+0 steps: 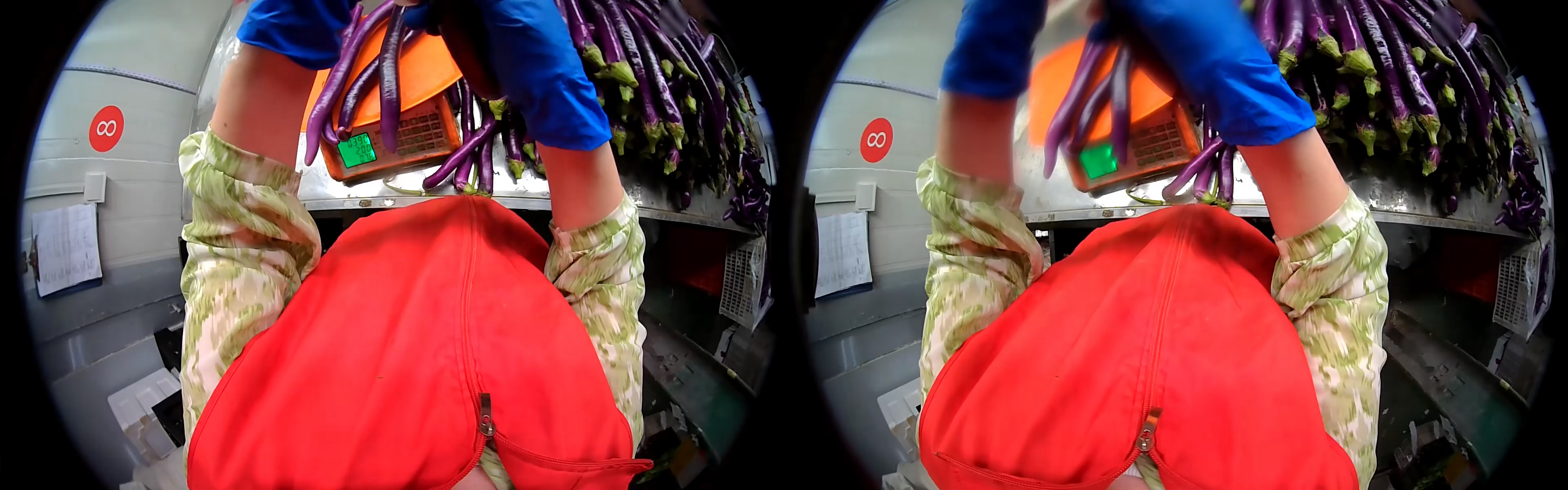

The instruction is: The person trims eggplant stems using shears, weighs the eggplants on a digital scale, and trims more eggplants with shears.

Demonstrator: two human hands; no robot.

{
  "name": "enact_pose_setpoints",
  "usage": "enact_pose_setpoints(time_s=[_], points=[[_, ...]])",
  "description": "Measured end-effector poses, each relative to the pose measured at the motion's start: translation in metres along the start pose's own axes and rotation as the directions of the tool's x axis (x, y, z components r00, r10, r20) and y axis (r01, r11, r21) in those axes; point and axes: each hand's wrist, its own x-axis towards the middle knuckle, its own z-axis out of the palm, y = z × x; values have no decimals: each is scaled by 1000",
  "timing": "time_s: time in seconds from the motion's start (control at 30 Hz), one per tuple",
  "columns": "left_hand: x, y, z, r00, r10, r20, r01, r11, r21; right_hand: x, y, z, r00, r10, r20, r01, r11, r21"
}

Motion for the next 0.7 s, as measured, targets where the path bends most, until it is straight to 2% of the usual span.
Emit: enact_pose_setpoints(time_s=[0.07, 0.1, 0.13, 0.17, 0.2, 0.23, 0.3, 0.37, 0.43, 0.5, 0.53, 0.6, 0.63, 0.67, 0.7], points=[[-5, 7, 7, 996, -89, -21, 90, 996, 8, -2, -4, 0, 997, 52, -59, -54, 998, -38], [-9, 13, 11, 992, -126, -31, 126, 992, 4, -3, -3, -2, 999, 48, -6, -48, 999, -22], [-13, 17, 10, 990, -140, 18, 137, 986, 94, -7, -1, -3, 1000, -25, -17, 23, 989, -148], [-14, -14, -31, 816, 401, 416, -578, 593, 561, -11, 2, -3, 994, -107, -20, 97, 950, -295], [-17, -18, -22, 943, 285, 173, -330, 868, 371, -12, 8, -7, 993, -116, -19, 95, 887, -451], [-24, -16, -11, 998, 61, 18, -62, 996, 63, -13, 7, -12, 994, -102, -28, 69, 825, -561], [-26, -34, -18, 969, -233, 80, 227, 971, 77, -16, 1, -22, 998, -39, -54, -11, 704, -710], [-33, -47, -15, 949, -296, 106, 286, 953, 104, -13, -9, -36, 994, -94, -60, 9, 602, -799], [-48, -40, 3, 912, -401, 85, 410, 895, -176, -13, -23, -35, 989, -135, -55, 29, 553, -833], [-51, -47, 8, 910, -377, 173, 402, 905, -140, -12, -27, -40, 992, -122, 27, 73, 392, -917], [-51, -48, 9, 909, -368, 196, 394, 912, -113, -15, -36, -39, 995, -100, 4, 36, 321, -947], [-53, -44, 10, 899, -360, 249, 376, 927, -18, -17, -60, -48, 995, -78, -57, -33, 288, -957], [-56, -45, 7, 903, -366, 225, 376, 927, 1, -15, -73, -59, 995, -64, -83, -62, 274, -960], [-58, -44, 3, 902, -376, 210, 373, 926, 56, -13, -80, -78, 982, -165, -91, -64, 164, -984], [-59, -41, -1, 902, -386, 195, 370, 922, 113, -16, -103, -74, 967, -130, -219, -199, 150, -969]])
